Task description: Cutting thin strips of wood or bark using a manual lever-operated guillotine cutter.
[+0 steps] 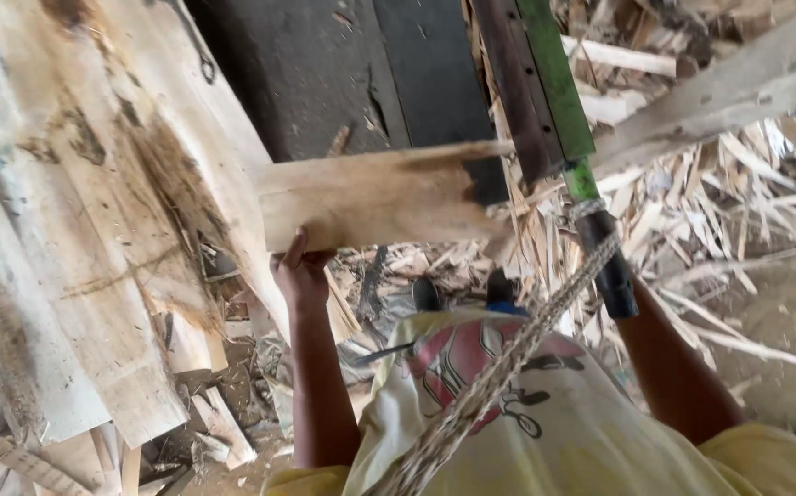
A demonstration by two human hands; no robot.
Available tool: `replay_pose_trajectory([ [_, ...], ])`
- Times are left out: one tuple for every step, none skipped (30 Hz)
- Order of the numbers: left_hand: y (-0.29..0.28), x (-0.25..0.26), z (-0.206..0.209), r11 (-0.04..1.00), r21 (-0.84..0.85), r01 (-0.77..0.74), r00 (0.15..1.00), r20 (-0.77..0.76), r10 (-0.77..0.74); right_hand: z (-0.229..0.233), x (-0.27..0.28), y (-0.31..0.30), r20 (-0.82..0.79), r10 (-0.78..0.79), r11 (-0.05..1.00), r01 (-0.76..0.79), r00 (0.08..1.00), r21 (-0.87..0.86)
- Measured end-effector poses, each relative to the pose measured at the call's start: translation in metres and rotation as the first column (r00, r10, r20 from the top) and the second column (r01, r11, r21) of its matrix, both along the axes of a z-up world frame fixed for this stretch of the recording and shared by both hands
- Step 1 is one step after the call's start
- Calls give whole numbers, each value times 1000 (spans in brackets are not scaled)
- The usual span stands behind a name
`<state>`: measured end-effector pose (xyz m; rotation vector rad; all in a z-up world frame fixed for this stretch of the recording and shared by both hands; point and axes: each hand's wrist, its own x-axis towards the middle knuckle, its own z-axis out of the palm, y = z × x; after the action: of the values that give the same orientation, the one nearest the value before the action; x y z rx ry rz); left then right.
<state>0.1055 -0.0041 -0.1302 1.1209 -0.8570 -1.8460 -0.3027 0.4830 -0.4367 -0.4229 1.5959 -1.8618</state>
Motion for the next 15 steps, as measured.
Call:
replay_pose_trajectory([
  [4, -4, -14, 997, 73, -2, 1000, -29, 5, 1, 25, 1, 267, -3, 992, 36, 964, -119],
  [8, -7, -27, 989, 145, -3, 998, -58, 12, 4, 50, 1, 513, 25, 969, 105, 858, -224],
  [6, -21, -34, 990, 140, -9, 998, -66, 18, 40, 51, -16, 505, 34, 968, 97, 862, -230],
  [3, -34, -41, 985, 168, -43, 996, -73, 56, 78, 53, -33, 459, 22, 986, 57, 888, -156],
  [4, -42, -47, 976, 201, -80, 993, -70, 96, 115, 62, -46, 416, 12, 997, 21, 909, -73],
  [2, -52, -50, 975, 203, -88, 992, -71, 104, 187, 72, -64, 416, 18, 997, 13, 909, -72],
  [0, -65, -54, 973, 203, -107, 991, -63, 122, 266, 80, -88, 404, -67, 989, 7, 912, 148],
  [-2, -78, -57, 971, 203, -126, 989, -55, 139, 352, 95, -112, 375, -146, 933, 1, 916, 361],
  [-6, -91, -65, 970, 206, -131, 987, -62, 147, 371, 94, -109, 367, -140, 932, -3, 920, 363],
  [-10, -103, -74, 971, 199, -133, 986, -70, 150, 391, 94, -107, 358, 2, 966, -95, 934, 242],
  [-16, -117, -82, 973, 189, -130, 986, -78, 147, 410, 95, -105, 332, 140, 975, -188, 933, 119],
  [-22, -130, -90, 973, 190, -131, 985, -87, 149, 424, 100, -111, 324, 142, 975, -189, 935, 120],
  [-27, -143, -98, 969, 203, -141, 983, -85, 161, 439, 105, -118, 274, 294, 941, -327, 916, 85],
  [-32, -157, -107, 965, 215, -151, 982, -83, 172, 453, 110, -124, 220, 439, 886, -461, 871, 59],
  [-36, -168, -100, 965, 217, -151, 981, -89, 173, 447, 115, -125, 215, 440, 885, -462, 872, 62],
])
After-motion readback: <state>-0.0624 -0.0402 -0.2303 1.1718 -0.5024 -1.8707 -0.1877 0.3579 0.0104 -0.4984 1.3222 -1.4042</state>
